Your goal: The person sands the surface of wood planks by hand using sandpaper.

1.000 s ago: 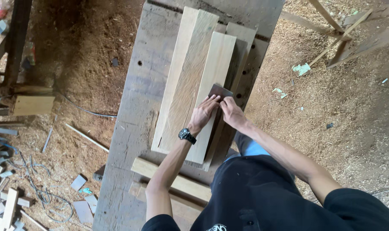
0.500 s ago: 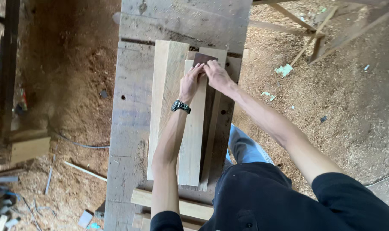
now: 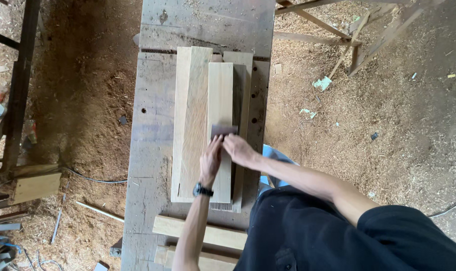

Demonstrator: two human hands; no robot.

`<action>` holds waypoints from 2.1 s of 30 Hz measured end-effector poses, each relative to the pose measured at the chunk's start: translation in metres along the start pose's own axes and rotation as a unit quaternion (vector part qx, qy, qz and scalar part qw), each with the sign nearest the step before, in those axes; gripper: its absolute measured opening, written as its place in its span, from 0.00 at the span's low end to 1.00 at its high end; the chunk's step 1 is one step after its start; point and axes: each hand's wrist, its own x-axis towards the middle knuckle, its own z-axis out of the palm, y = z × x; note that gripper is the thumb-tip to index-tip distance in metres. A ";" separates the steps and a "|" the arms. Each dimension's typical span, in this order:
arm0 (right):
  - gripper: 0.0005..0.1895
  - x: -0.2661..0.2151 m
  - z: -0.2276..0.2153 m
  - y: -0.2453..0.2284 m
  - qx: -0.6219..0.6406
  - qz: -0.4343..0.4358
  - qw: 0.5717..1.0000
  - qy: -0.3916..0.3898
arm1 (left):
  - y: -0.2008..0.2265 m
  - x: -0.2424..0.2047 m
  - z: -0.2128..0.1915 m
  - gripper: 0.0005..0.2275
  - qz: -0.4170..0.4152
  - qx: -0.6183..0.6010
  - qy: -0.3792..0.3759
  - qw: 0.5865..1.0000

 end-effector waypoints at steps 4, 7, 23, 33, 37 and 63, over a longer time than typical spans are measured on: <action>0.06 -0.060 0.025 -0.054 -0.028 -0.113 0.993 -0.034 | 0.008 -0.104 -0.009 0.17 -0.056 0.000 -0.019 0.998; 0.06 -0.082 0.029 -0.079 0.013 -0.152 0.987 -0.057 | 0.017 -0.151 -0.018 0.17 0.000 0.017 0.048 0.999; 0.11 0.099 -0.011 0.091 -0.037 -0.149 0.987 0.038 | -0.042 0.101 -0.002 0.18 0.000 0.037 0.009 0.999; 0.16 0.200 -0.078 0.170 -0.024 -0.058 0.990 0.123 | -0.020 0.277 -0.022 0.17 0.120 -0.019 0.085 0.989; 0.18 0.190 -0.074 0.149 -0.064 -0.030 0.989 0.133 | -0.013 0.256 -0.016 0.22 0.099 -0.014 0.120 0.988; 0.06 -0.010 0.029 -0.069 0.037 -0.161 0.980 -0.110 | -0.007 -0.110 -0.048 0.17 -0.038 -0.023 0.066 0.997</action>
